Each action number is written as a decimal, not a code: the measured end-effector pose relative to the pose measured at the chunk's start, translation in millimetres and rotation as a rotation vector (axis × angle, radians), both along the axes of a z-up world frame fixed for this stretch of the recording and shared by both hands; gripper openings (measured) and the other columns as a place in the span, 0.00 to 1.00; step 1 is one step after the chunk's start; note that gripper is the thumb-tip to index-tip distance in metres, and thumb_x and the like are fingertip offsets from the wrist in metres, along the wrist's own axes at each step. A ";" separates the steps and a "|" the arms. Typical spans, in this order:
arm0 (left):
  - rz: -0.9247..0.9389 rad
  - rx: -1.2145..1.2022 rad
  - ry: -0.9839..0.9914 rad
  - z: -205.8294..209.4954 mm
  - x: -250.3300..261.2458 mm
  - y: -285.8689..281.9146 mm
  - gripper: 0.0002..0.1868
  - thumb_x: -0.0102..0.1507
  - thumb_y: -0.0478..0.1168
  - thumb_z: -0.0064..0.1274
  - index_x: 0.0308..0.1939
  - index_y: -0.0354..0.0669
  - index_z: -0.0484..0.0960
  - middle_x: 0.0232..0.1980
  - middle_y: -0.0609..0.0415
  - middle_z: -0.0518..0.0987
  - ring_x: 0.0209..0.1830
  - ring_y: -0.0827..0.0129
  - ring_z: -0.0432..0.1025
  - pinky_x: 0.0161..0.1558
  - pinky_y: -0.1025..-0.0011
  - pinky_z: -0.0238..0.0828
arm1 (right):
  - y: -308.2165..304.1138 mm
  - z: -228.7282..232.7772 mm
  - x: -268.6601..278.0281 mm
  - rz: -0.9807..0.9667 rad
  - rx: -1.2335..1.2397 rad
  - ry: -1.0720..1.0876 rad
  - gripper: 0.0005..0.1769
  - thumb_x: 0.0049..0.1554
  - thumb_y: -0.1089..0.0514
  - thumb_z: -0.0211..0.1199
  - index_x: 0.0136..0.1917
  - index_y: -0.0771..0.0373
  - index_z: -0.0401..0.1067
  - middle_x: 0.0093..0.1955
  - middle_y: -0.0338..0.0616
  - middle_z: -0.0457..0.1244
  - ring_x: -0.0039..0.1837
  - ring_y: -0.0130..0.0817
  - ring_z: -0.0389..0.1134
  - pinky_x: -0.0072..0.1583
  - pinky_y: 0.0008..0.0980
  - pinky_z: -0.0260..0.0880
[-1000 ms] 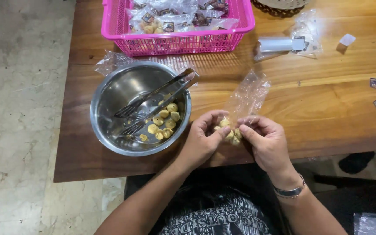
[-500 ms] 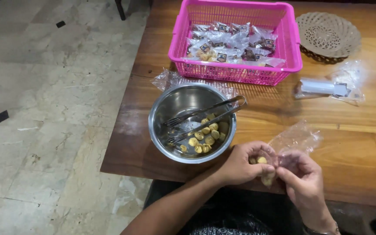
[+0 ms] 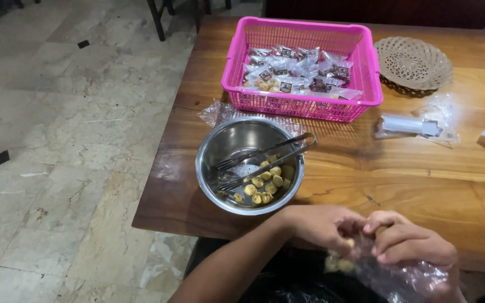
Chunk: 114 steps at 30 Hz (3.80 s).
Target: Packing small round yellow snacks from a metal bowl into small plastic bags using tongs and then sealing the bags.
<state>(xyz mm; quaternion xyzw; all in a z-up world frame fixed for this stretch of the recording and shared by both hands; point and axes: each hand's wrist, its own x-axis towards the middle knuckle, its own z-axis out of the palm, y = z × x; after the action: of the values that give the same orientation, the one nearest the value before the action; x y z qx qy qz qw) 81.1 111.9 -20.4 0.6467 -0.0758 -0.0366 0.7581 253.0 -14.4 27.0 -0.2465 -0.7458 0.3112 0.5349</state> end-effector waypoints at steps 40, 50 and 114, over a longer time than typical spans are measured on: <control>0.695 1.395 -0.228 -21.5 -35.8 -37.5 0.29 0.62 0.42 0.57 0.66 0.38 0.74 0.65 0.43 0.76 0.72 0.45 0.65 0.74 0.47 0.52 | -3.5 -44.2 13.2 -0.608 0.121 -0.661 0.18 0.60 0.68 0.51 0.60 0.65 0.76 0.61 0.51 0.71 0.66 0.50 0.71 0.61 0.46 0.68; 0.712 1.293 -0.305 0.2 -30.7 -52.3 0.11 0.66 0.28 0.47 0.51 0.29 0.82 0.51 0.36 0.80 0.58 0.42 0.73 0.68 0.47 0.66 | 44.6 -12.1 29.7 0.091 -0.420 -0.316 0.39 0.68 0.37 0.41 0.80 0.67 0.52 0.81 0.53 0.55 0.81 0.45 0.58 0.80 0.45 0.53; 1.118 1.081 -0.062 -18.4 -38.1 -66.1 0.10 0.67 0.30 0.54 0.52 0.32 0.77 0.36 0.45 0.77 0.35 0.55 0.67 0.39 0.62 0.65 | 17.8 -58.6 18.2 -0.565 -0.309 -0.393 0.06 0.57 0.66 0.66 0.48 0.63 0.71 0.44 0.42 0.65 0.44 0.30 0.67 0.50 0.25 0.67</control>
<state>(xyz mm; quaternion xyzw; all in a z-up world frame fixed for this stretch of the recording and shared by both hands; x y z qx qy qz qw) 43.0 45.7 -38.8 0.8694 0.2690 0.3374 0.2408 271.3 3.4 -31.6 -0.5752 -0.6811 0.2070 0.4031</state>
